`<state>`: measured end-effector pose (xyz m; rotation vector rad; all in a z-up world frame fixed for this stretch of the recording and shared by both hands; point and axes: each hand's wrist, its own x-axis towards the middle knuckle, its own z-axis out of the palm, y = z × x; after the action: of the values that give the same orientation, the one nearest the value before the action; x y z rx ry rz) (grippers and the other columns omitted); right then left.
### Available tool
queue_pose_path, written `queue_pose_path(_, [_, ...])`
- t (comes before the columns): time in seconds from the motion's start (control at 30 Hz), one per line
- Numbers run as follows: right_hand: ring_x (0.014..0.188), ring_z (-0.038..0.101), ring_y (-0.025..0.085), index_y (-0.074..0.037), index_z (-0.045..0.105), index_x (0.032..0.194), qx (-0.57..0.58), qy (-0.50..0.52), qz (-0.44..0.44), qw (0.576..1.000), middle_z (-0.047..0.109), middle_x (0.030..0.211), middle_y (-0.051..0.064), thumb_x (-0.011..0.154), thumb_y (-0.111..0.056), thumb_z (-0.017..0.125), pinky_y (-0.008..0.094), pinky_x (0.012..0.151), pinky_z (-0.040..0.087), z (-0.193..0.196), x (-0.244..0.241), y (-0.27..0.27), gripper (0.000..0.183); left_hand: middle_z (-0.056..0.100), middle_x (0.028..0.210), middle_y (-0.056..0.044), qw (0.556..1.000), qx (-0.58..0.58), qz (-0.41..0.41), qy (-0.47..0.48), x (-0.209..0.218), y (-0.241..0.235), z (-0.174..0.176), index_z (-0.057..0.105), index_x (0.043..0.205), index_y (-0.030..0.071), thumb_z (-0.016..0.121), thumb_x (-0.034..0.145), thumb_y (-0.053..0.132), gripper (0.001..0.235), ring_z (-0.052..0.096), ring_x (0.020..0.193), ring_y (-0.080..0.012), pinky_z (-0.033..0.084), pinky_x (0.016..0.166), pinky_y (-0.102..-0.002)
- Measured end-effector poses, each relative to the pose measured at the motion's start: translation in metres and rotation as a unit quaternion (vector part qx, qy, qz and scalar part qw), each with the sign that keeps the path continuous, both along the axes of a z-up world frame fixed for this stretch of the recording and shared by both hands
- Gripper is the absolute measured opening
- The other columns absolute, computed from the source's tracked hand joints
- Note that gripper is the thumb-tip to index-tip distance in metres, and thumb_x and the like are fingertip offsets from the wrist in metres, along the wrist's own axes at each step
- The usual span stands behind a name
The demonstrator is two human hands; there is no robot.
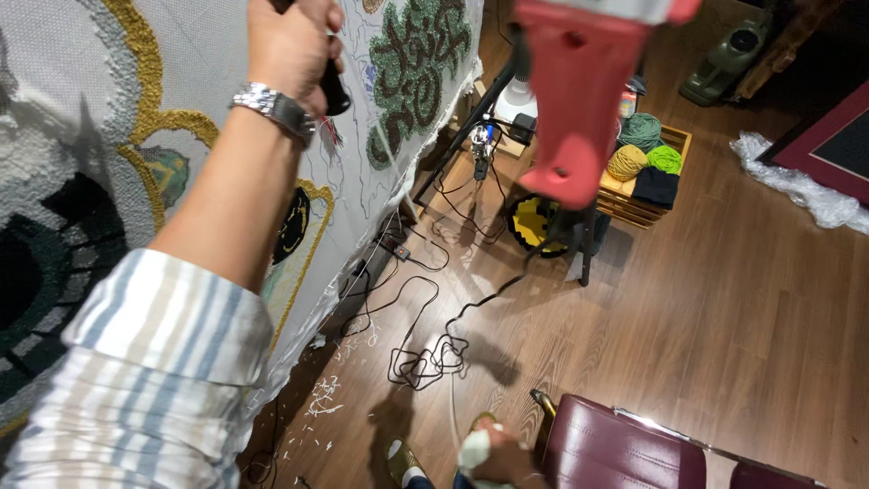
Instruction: The person uses a handheld tufting gun to apply white yarn onto a large canvas featuring a pre-printed design of a stylized face. They guide the tool along the outlines of the design, filling in specific areas with loops of yarn. The person occasionally pauses to adjust the yarn feed or reposition the tool.
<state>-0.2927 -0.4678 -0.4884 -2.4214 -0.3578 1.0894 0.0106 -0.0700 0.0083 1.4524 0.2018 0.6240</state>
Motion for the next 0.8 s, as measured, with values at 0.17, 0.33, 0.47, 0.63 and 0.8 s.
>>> queue_pose_path(0.17, [0.130,0.043,0.035,-0.028,0.051,0.137,0.060,0.070,-0.032,0.995,0.047,0.136,0.012,0.060,-0.028,0.091,0.046,0.111,0.042,0.056,-0.038,0.104,0.087,0.064,0.061,0.001,1.000,-0.017,0.005,-0.023,0.006,-0.036,-0.014,0.063,0.075,0.008,0.074,0.092,0.024,0.026,0.051,0.047,-0.0083,0.040,0.044,-0.028])
queue_pose_path(0.33, [0.133,0.040,0.039,-0.019,0.037,0.144,0.121,0.059,-0.077,0.988,0.042,0.139,0.014,0.059,-0.028,0.094,0.044,0.113,0.041,0.061,-0.038,0.166,0.103,0.058,0.056,0.002,0.998,-0.011,0.052,0.016,-0.011,-0.072,-0.017,0.064,0.068,0.007,0.074,0.091,0.033,0.036,0.048,0.044,-0.0076,0.036,0.043,-0.027])
queue_pose_path(0.47, [0.131,0.051,0.038,-0.025,0.049,0.138,0.110,0.066,-0.161,0.979,0.049,0.137,0.013,0.058,-0.037,0.092,0.044,0.111,0.046,0.056,-0.005,0.182,0.092,0.061,0.057,0.002,0.996,-0.060,0.052,0.046,-0.031,-0.093,-0.006,0.066,0.072,0.007,0.072,0.090,0.037,0.036,0.047,0.042,-0.0107,0.033,0.041,-0.031])
queue_pose_path(0.63, [0.127,0.049,0.040,-0.023,0.038,0.141,0.109,-0.009,-0.182,0.977,0.042,0.139,0.021,0.063,-0.042,0.095,0.048,0.101,0.051,0.030,0.061,0.239,0.099,0.068,0.065,0.005,0.996,-0.051,0.047,0.049,-0.053,-0.112,-0.008,0.081,0.107,0.021,0.066,0.094,0.038,0.026,0.056,0.056,-0.0054,0.045,0.054,-0.024])
queue_pose_path(0.8, [0.117,0.056,0.037,-0.010,0.049,0.132,0.365,-0.262,-0.211,0.868,0.061,0.124,0.021,0.061,-0.039,0.095,0.049,0.098,0.049,-0.004,0.167,0.272,0.090,0.066,0.066,0.004,0.996,-0.048,0.041,0.063,-0.067,-0.113,-0.018,0.081,0.114,0.020,0.066,0.096,0.038,0.029,0.053,0.057,-0.0054,0.041,0.053,-0.025])
